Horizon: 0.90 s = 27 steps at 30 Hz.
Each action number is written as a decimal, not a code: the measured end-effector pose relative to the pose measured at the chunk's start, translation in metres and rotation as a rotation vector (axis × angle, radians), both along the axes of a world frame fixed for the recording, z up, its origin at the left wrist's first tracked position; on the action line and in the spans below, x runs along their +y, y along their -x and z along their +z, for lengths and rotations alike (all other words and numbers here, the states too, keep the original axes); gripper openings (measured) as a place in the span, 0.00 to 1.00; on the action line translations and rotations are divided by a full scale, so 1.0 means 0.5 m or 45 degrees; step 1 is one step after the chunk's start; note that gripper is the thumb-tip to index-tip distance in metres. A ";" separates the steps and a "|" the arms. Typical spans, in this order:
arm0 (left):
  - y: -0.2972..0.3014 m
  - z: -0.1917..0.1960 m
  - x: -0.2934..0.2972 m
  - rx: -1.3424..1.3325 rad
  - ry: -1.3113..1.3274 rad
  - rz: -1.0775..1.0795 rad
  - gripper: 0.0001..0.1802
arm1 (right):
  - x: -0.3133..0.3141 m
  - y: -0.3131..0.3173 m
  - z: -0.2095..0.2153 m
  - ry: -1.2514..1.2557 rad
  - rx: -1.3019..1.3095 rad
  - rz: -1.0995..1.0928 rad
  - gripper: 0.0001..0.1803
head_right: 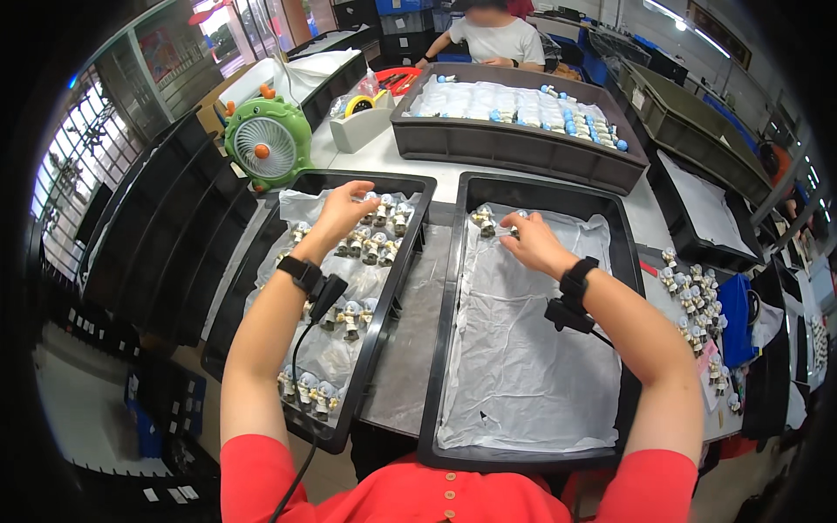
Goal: The person repeatedly picks up small valve-like components from a tray, attaches a white plastic cap to each one, and places the assembled unit into a second tray. The process is repetitive and involves handling multiple identical items one by one.
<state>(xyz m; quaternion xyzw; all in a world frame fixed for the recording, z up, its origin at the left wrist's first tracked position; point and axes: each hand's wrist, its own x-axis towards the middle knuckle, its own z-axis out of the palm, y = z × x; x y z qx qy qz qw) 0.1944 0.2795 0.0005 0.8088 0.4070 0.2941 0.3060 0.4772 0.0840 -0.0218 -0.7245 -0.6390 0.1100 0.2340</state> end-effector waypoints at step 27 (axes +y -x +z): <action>-0.043 0.145 -0.470 -0.452 0.431 -0.587 0.32 | -0.235 0.184 0.135 0.028 1.967 0.429 0.14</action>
